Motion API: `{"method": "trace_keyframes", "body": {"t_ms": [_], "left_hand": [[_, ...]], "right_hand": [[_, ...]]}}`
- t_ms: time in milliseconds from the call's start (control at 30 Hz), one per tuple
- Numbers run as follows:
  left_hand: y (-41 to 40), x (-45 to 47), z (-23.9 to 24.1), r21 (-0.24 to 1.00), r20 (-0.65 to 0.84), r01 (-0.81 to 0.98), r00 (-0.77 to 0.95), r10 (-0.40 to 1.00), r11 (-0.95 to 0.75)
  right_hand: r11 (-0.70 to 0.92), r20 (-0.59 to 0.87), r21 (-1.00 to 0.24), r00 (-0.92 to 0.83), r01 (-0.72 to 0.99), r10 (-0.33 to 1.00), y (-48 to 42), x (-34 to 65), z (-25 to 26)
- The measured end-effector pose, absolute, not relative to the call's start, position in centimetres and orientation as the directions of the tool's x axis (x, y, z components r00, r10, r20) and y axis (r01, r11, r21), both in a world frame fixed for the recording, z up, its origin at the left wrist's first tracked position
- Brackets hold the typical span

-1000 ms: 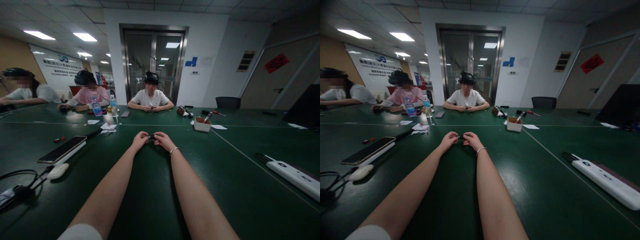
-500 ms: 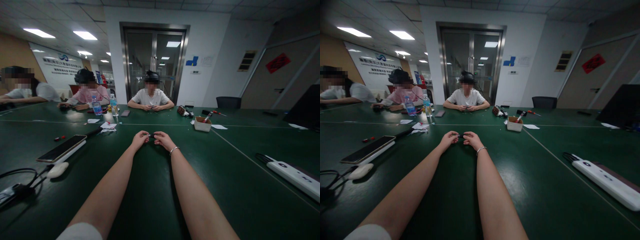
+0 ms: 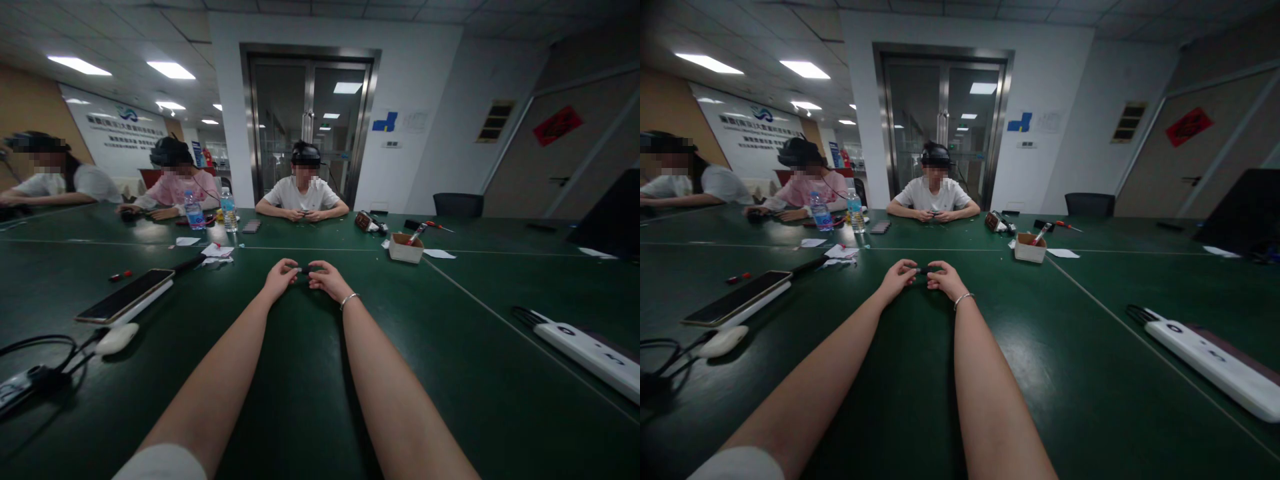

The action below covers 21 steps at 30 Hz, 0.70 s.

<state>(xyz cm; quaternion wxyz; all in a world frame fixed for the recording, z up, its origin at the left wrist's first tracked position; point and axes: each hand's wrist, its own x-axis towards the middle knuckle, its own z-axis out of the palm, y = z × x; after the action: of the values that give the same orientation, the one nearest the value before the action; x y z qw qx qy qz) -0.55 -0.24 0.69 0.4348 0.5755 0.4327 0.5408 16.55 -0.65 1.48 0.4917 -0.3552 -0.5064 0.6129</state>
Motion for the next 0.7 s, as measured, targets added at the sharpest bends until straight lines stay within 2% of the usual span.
{"method": "trace_keyframes", "body": {"t_ms": [300,700], "left_hand": [[0.04,-0.84,0.36,0.956,0.255,0.130,0.082,0.964,-0.264],[0.14,-0.66,0.11,0.958,0.270,0.083,0.073,0.960,-0.275]], "right_hand": [[-0.043,0.018,-0.970,-0.245,-0.240,0.969,-0.37,16.61,1.39],[-0.038,0.024,-0.968,-0.239,-0.249,0.971,-0.54,16.57,1.50]]}}
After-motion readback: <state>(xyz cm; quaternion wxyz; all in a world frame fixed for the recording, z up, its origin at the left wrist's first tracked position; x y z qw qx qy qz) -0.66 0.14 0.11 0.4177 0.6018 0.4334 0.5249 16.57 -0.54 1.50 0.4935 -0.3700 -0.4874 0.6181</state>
